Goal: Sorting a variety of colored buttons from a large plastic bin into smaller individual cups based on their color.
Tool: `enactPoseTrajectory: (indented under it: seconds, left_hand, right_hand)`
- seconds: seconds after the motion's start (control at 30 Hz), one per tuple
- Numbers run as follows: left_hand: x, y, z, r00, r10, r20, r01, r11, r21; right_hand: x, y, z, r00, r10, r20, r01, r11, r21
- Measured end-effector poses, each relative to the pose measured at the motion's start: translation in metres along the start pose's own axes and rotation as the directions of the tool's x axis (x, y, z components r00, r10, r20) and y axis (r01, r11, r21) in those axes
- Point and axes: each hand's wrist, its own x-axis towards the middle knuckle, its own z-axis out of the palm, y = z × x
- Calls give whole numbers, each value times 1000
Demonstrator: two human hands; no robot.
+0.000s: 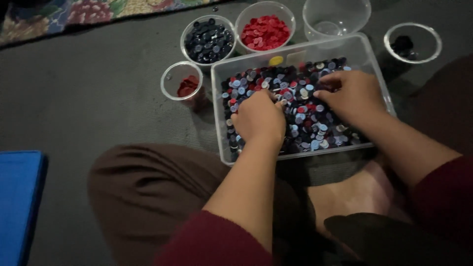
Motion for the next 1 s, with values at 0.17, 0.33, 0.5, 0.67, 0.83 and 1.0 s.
enactPoseTrajectory:
  seconds: [0.17,0.33,0.5,0.67,0.83,1.0]
  left_hand:
    - [-11,-6,-11,1000,10,13,-9,993,-121]
    - [-13,-9,-6,999,28,33,-19,962,-271]
    - [-19,-8,-1,1000,18,19,-5,849,-529]
    - [-21,-11,2,999,41,27,-19,828,-560]
    - [-30,-14,1,999,17,36,9,776,-631]
    - [-30,-20,6,1000,27,-7,-24,727,-687]
  right_hand:
    - [-3,8,9,999,-42,-17,41,998,-37]
    - [-13,11,0,999,36,1,-36,999,1]
    - [-20,-7,-22,941,219,258,-336,684,648]
    - [-30,-27,-43,869,269,416,-494,410,767]
    - [-36,-24,-40,867,189,462,-498,285,819]
    - [-44,-38,-53,826,271,494,-558,269,785]
